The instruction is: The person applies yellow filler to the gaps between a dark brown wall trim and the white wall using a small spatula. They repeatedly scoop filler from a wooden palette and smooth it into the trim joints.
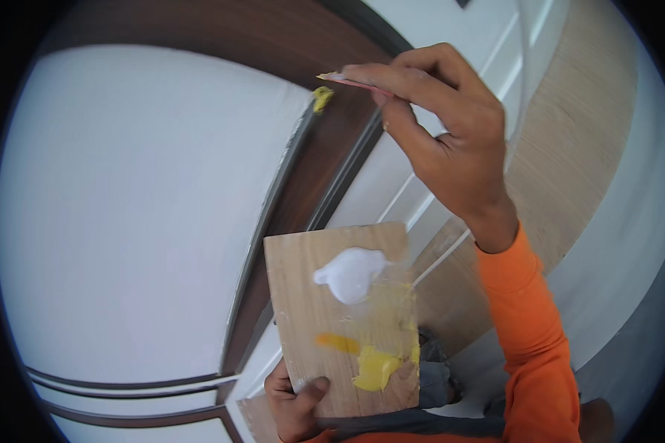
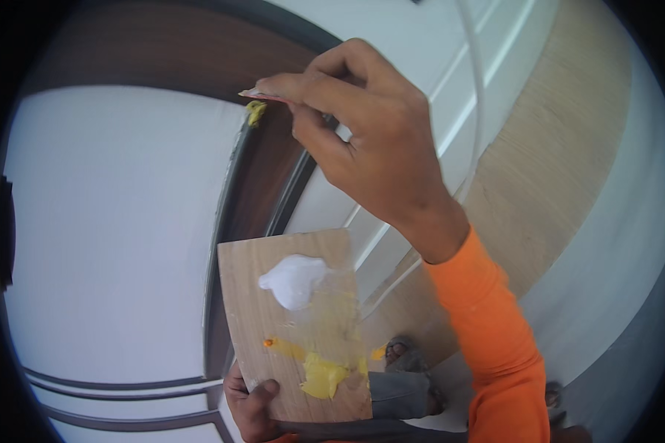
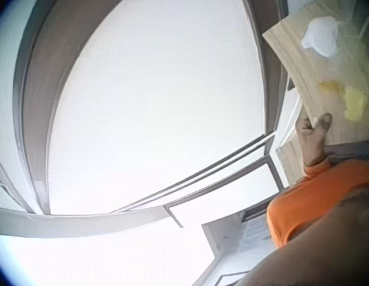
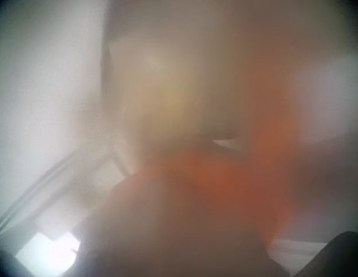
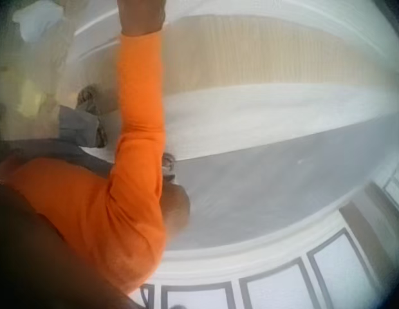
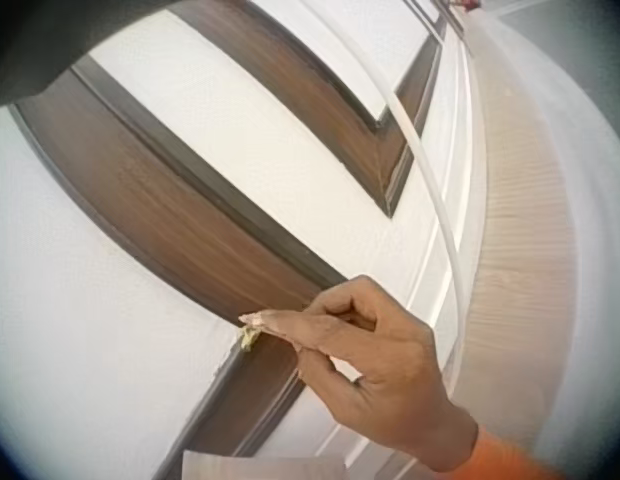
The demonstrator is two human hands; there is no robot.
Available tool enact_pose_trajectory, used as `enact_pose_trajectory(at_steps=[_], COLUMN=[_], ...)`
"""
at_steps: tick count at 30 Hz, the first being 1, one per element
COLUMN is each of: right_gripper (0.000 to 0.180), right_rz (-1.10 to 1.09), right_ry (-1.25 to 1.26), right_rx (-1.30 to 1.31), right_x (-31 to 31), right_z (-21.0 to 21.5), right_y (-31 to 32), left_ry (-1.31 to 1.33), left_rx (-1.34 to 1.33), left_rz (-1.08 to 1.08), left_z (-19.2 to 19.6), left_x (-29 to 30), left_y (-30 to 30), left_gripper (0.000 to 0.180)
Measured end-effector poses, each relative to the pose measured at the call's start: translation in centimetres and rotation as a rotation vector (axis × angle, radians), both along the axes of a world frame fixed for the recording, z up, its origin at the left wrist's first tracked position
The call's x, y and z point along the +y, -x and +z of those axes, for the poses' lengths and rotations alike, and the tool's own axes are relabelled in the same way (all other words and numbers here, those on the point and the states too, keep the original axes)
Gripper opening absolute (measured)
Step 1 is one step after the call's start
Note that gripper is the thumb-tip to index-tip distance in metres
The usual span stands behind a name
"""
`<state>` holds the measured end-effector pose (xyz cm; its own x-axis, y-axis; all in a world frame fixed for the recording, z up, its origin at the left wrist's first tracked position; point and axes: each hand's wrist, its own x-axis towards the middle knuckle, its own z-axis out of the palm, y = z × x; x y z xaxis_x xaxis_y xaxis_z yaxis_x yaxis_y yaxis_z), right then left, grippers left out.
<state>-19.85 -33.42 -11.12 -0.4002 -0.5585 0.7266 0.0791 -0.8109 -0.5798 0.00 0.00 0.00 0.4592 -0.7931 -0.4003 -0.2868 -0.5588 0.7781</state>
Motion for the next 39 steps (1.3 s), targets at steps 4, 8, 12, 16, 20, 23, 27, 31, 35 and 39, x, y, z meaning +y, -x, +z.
enact_pose_trajectory(at_steps=[4, 8, 12, 16, 20, 23, 27, 31, 35, 39], right_gripper=[0.052, 0.055, 0.06, 0.063, 0.064, 0.064, 0.064, 0.064, 0.064, 0.062], right_rz=[-0.177, -0.27, -0.439, -0.382, -0.447, -0.481, -0.521, -0.524, -0.438, -0.48], right_ry=[0.117, 0.263, 0.34, 0.306, 0.361, 0.348, 0.333, 0.332, 0.286, 0.272], right_rx=[0.28, 0.682, 0.659, 0.733, 0.816, 0.856, 0.902, 0.941, 0.993, 0.933], right_x=[0.6, -0.4, -1.9, -1.4, -1.7, -0.9, 0.1, 0.7, 2.2, 2.3], right_z=[-0.8, -0.2, 1.9, 4.0, 4.7, 4.3, 3.7, 3.0, 3.0, 3.6], right_y=[4.8, 7.5, 3.7, 2.4, 2.8, 1.7, 0.4, 0.3, 0.2, 0.5], left_ry=[0.046, 0.047, 0.408, 0.314, 0.348, 0.244, 0.302, 0.239, 0.297, 0.341], left_rx=[0.239, 0.604, 0.399, 0.421, 0.45, 0.396, 0.378, 0.452, 0.462, 0.439], left_rz=[-0.035, -0.093, -0.422, -0.392, -0.389, -0.431, -0.455, -0.435, -0.453, -0.451], left_z=[-1.3, -6.4, -4.8, -1.7, -3.6, -1.3, -2.2, -2.7, -2.8, -2.2], left_x=[-4.1, -3.9, -6.4, -4.7, -4.9, -4.8, -3.5, -3.3, -2.8, -2.7], left_y=[8.1, 10.5, 7.0, 6.7, 6.1, 4.5, 3.3, 3.1, 2.4, 2.1], left_gripper=[0.055, 0.045, 0.043, 0.046, 0.046, 0.044, 0.041, 0.04, 0.04, 0.041])
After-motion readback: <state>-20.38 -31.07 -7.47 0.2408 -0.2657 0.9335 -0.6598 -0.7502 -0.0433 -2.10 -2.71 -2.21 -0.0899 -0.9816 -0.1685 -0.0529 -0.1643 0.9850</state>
